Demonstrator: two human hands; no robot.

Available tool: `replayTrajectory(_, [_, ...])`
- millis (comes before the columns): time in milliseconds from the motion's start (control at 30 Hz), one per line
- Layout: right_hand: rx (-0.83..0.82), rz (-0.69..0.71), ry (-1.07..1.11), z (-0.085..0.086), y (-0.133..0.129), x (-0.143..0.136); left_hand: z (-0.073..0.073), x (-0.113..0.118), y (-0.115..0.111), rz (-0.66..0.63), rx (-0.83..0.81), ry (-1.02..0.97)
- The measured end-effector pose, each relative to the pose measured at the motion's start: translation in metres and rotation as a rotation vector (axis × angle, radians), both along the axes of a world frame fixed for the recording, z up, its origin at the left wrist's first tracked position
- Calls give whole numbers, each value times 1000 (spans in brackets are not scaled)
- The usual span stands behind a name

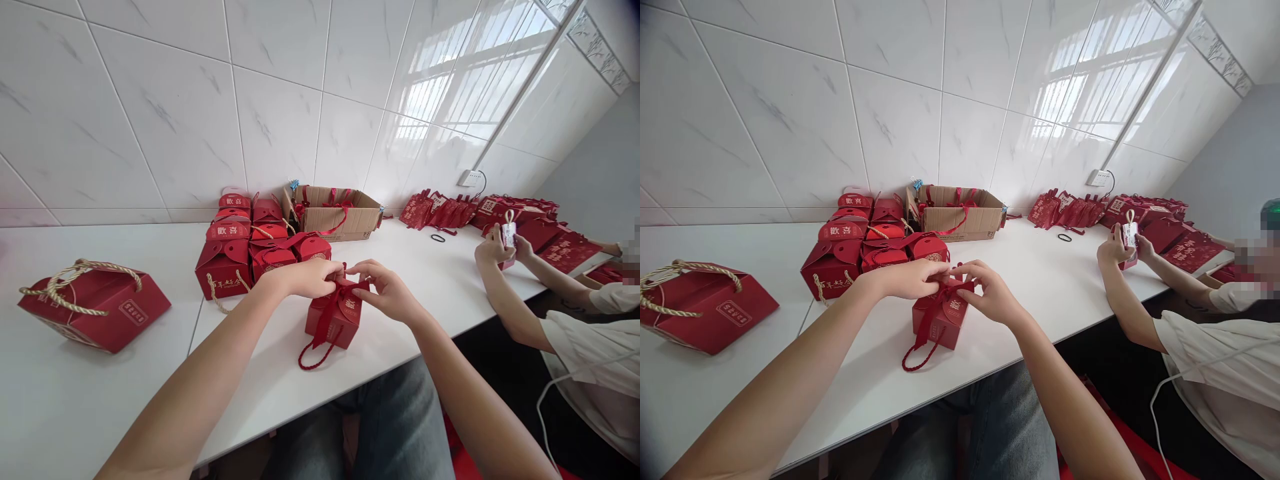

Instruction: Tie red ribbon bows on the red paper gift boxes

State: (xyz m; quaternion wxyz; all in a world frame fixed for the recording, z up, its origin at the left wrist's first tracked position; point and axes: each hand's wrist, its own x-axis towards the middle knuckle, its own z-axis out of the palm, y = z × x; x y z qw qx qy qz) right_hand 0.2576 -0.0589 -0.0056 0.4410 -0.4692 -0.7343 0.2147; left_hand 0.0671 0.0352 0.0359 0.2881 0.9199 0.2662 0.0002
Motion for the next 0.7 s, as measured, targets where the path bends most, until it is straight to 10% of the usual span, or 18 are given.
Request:
replayTrajectory(167, [-74,4,202,-1,1,1,1,0,-1,9,-10,-1])
replayTrajectory(433, [-210,-334,-76,-8,-3,1,6,2,-5,51,-12,-1])
replayTrajectory(700, [-141,-318,-131,-6,0,2,7,2,-6,54,-30,17])
